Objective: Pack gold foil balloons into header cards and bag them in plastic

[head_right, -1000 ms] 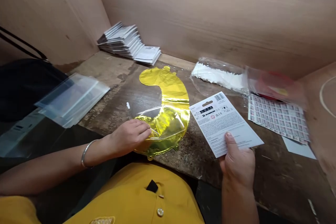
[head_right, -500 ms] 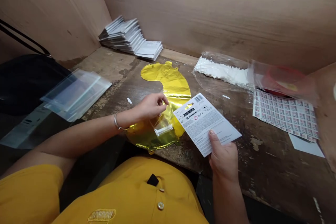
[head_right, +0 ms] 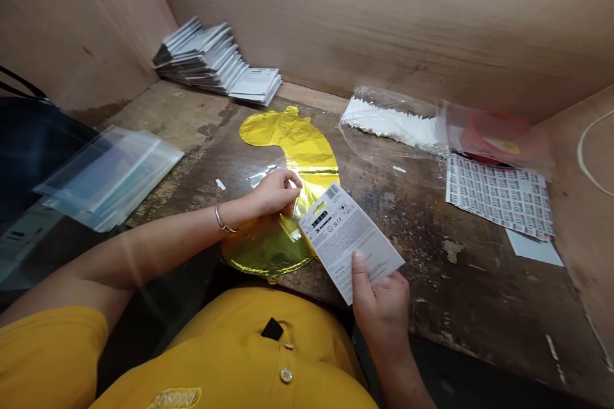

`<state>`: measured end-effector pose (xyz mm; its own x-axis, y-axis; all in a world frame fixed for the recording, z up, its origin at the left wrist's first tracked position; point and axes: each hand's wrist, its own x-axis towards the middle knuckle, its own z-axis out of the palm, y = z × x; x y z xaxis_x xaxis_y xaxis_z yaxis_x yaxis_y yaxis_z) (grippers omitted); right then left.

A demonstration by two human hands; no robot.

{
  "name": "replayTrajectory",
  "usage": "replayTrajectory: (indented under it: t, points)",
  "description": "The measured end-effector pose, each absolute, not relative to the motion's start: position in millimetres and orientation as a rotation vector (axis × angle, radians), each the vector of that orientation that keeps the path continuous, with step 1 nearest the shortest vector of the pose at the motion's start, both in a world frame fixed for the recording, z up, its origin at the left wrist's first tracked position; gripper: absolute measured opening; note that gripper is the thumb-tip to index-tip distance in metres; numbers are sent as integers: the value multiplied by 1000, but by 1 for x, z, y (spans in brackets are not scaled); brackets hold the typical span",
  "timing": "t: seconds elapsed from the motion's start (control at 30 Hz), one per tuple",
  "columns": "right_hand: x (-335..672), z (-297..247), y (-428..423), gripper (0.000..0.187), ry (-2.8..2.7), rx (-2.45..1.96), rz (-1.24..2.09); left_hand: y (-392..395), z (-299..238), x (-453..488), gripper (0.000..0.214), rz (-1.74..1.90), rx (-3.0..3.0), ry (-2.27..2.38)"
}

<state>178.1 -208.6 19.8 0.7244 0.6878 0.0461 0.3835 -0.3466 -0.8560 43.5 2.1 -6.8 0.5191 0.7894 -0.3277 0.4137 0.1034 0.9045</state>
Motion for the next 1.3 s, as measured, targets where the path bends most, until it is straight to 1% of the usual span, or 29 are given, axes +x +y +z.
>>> replayTrajectory:
  t: [0.17, 0.27, 0.33, 0.43, 0.57, 0.67, 0.87, 1.03, 1.2, 1.3]
  points:
    - [180, -10, -196, 39, -856, -2002, 284, 1, -7, 41, 16, 374, 1573, 1075]
    - [181, -19, -187, 45, -821, -1975, 321, 7, -7, 27, 27, 431, 2054, 954]
    - [184, -21, -182, 47, -783, -1966, 365, 17, -10, 16, 33, 448, 2460, 694]
    - [190, -21, -176, 47, -715, -1955, 477, 31, -19, 2, 43, 325, 2737, 431]
    - [198, -21, -174, 52, -688, -1847, 823, 37, -30, -2, 53, 100, 2769, 499]
    - [202, -25, -173, 57, -632, -1775, 1022, 34, -32, 0, 55, 32, 2790, 549]
    - [215, -30, -169, 59, -630, -1721, 1096, 30, -32, 1, 55, 18, 2811, 600]
    - [223, -29, -170, 56, -649, -1699, 1177, 28, -33, -2, 55, 23, 2836, 597]
    - [218, -29, -158, 50, -667, -1671, 1191, 28, -32, -5, 57, 50, 2848, 565]
    - [224, -27, -154, 50, -680, -1678, 1222, 30, -28, -9, 56, 49, 2855, 604]
